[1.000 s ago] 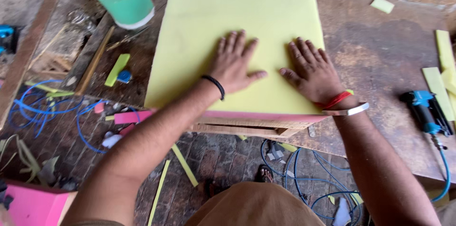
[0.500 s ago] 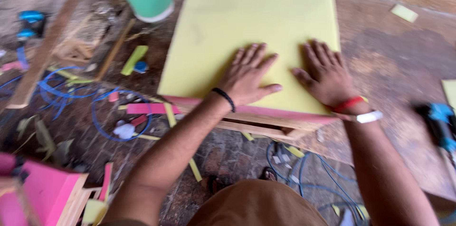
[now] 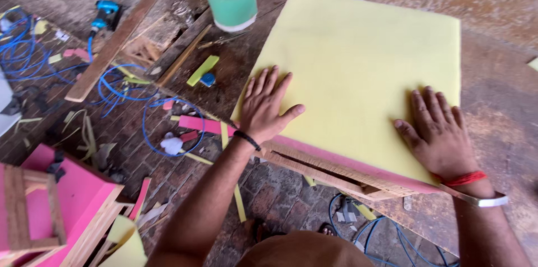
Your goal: The person assembles a wooden box frame, places a yellow foam sheet on top, and smooths it by hand. They then move the assembled unit aside, gather foam scraps and a cloth, and later use a metal file on a small blue object.
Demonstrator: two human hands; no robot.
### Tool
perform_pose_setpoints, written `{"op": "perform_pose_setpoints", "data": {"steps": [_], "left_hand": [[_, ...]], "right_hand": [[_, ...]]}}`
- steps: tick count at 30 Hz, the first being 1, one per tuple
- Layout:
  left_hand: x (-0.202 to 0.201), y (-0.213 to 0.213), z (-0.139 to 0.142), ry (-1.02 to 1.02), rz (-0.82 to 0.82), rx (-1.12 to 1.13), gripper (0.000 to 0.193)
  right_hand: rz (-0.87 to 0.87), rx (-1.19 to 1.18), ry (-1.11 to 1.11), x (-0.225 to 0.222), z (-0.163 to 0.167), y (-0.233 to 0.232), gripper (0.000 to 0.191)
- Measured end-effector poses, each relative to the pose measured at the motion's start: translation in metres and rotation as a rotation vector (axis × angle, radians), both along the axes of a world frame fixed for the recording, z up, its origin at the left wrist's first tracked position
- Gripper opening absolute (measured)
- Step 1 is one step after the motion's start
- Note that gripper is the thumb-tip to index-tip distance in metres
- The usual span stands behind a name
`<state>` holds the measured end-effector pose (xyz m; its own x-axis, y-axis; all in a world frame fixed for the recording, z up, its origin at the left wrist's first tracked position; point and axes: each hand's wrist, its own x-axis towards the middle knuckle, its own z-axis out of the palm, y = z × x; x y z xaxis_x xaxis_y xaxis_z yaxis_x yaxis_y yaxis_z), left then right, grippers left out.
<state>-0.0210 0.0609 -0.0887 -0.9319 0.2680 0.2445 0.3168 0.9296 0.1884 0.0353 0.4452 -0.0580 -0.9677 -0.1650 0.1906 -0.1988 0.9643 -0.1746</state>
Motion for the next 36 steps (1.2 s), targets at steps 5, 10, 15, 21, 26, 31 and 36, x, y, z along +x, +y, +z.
{"op": "perform_pose_setpoints", "data": {"steps": [5,10,15,21,26,31,36], "left_hand": [[0.006,0.001,0.014,-0.059,-0.058,-0.058,0.104],[-0.031,0.013,0.038,-0.199,-0.191,-0.174,0.096],[-0.105,0.036,0.06,-0.226,-0.193,-0.135,0.087],[-0.156,0.048,0.063,-0.259,-0.066,-0.167,0.091],[-0.17,0.042,0.049,-0.272,-0.059,-0.151,0.093],[-0.178,0.04,0.041,-0.278,-0.041,-0.163,0.095],[-0.182,0.038,0.04,-0.279,-0.045,-0.178,0.094]], "right_hand": [[-0.005,0.023,0.019,0.007,0.006,-0.002,0.084],[-0.033,0.053,0.032,0.013,0.008,-0.002,0.083],[-0.003,0.039,0.062,0.007,-0.002,0.002,0.083],[0.355,0.231,0.327,-0.006,-0.015,0.01,0.047],[0.718,-0.01,0.414,-0.06,-0.023,-0.002,0.044],[0.758,0.047,0.449,-0.119,-0.021,-0.031,0.045],[0.224,-0.013,0.036,-0.166,-0.008,-0.069,0.089]]}}
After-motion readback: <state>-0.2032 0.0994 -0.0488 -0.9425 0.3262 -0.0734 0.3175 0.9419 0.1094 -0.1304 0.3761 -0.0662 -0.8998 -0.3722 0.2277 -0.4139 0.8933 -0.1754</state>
